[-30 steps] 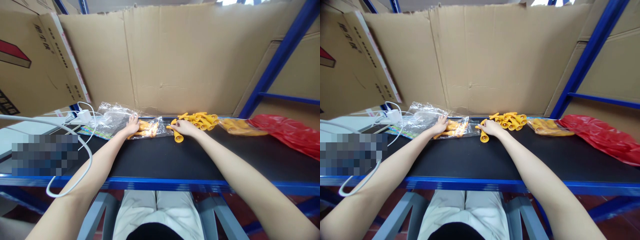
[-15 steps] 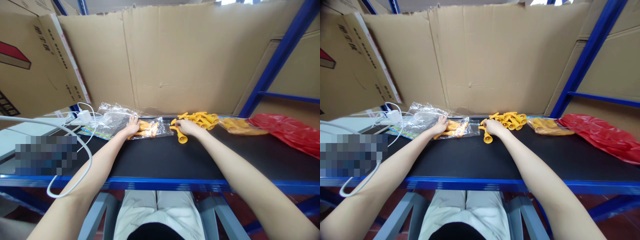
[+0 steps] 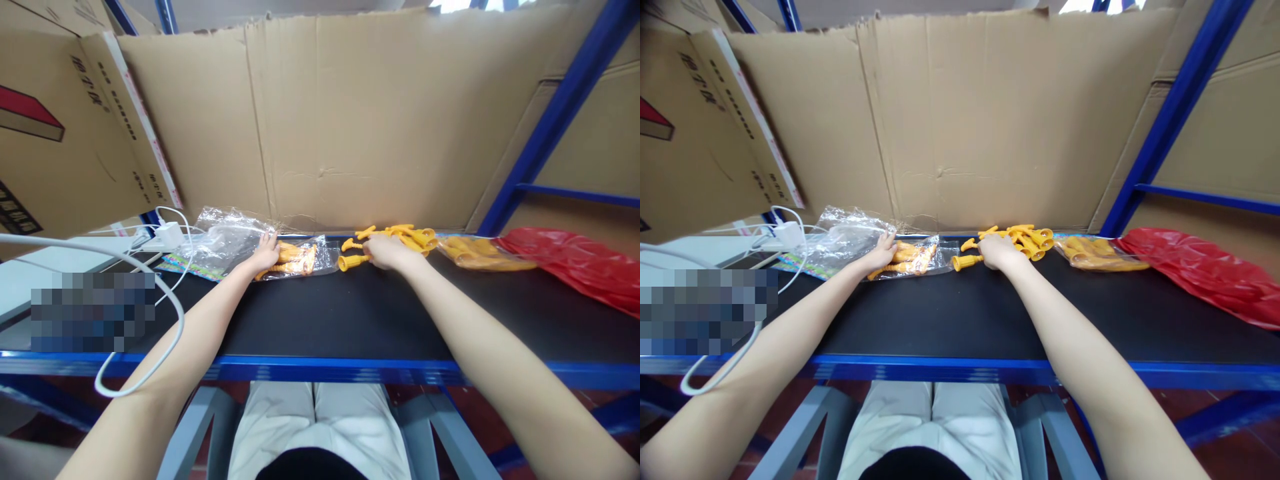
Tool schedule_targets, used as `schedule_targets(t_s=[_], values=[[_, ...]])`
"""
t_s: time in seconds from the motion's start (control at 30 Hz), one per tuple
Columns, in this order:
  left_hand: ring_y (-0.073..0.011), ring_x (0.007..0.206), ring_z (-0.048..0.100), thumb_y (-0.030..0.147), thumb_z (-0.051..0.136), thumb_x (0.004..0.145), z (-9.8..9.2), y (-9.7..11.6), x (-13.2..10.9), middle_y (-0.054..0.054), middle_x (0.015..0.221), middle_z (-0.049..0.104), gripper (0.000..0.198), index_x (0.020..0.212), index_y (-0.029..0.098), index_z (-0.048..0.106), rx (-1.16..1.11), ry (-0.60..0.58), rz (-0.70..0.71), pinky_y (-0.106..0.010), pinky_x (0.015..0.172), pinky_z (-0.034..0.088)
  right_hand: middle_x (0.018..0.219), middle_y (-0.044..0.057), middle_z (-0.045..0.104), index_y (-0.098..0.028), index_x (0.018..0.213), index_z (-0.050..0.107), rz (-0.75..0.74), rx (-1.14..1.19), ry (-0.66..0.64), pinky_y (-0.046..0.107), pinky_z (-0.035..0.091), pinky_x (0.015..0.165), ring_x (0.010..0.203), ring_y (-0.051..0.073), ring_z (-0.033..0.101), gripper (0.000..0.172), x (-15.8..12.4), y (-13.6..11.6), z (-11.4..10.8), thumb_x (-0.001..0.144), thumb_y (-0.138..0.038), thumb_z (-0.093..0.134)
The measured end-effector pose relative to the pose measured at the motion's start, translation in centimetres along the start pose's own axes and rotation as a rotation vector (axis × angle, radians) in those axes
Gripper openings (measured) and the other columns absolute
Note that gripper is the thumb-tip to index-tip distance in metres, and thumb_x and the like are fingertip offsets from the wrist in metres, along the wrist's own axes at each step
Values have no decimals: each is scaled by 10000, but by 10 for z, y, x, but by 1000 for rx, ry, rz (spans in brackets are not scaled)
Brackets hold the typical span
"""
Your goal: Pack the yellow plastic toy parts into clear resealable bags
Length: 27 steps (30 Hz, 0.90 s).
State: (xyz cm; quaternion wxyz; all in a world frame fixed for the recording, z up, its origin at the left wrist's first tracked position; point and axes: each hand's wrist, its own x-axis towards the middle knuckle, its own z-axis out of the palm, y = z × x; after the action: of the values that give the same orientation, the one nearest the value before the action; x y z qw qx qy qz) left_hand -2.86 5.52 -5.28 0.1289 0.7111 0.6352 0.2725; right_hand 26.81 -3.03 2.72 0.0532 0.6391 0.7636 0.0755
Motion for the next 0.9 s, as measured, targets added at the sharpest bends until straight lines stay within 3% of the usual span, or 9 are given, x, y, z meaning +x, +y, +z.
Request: schedule_targets(t_s=[0.1,0.23,0.37,0.53,0.73,0.9], values=[[-230,1392,-1,347,359,860,-2,3,-2,-56,1523,147,584,1424,218,281,-4,1,-15,-411,1127,108,1055,184,604,-121,919,647,8,-48,118,409,383,792,998,310,536,224,1,4,0,796,-84,463],[-237,1392,16,317,350,863,-4,5,-4,-80,1521,139,586,1429,188,266,0,-8,-21,-422,1127,110,1019,173,621,-124,931,630,-27,-24,178,401,370,799,981,294,541,193,3,2,3,812,-131,478],[-227,1392,21,310,296,880,-2,5,-3,-97,1518,125,568,1427,166,258,-24,-25,23,-433,1122,105,973,123,646,-157,903,620,-133,104,207,368,362,796,940,258,565,145,7,-8,8,820,-191,507],[-185,1392,2,455,168,908,1,4,0,-56,1515,151,588,1429,191,244,-122,-75,70,-400,1124,63,924,65,652,-164,855,609,-291,319,279,310,364,790,865,188,571,100,14,-14,16,812,-213,532],[-205,1391,-44,575,130,888,-2,6,-3,-23,1525,54,671,1442,204,210,-222,-172,111,-392,1126,15,777,36,630,-157,794,586,-376,554,119,240,395,632,675,137,555,70,17,-10,24,781,-218,556],[-210,1391,-50,624,133,867,-3,10,-5,3,1523,83,684,1422,247,270,-260,-186,147,-401,1125,-8,730,27,613,-159,783,568,-426,594,150,245,397,616,624,129,539,63,17,-11,25,759,-218,570]])
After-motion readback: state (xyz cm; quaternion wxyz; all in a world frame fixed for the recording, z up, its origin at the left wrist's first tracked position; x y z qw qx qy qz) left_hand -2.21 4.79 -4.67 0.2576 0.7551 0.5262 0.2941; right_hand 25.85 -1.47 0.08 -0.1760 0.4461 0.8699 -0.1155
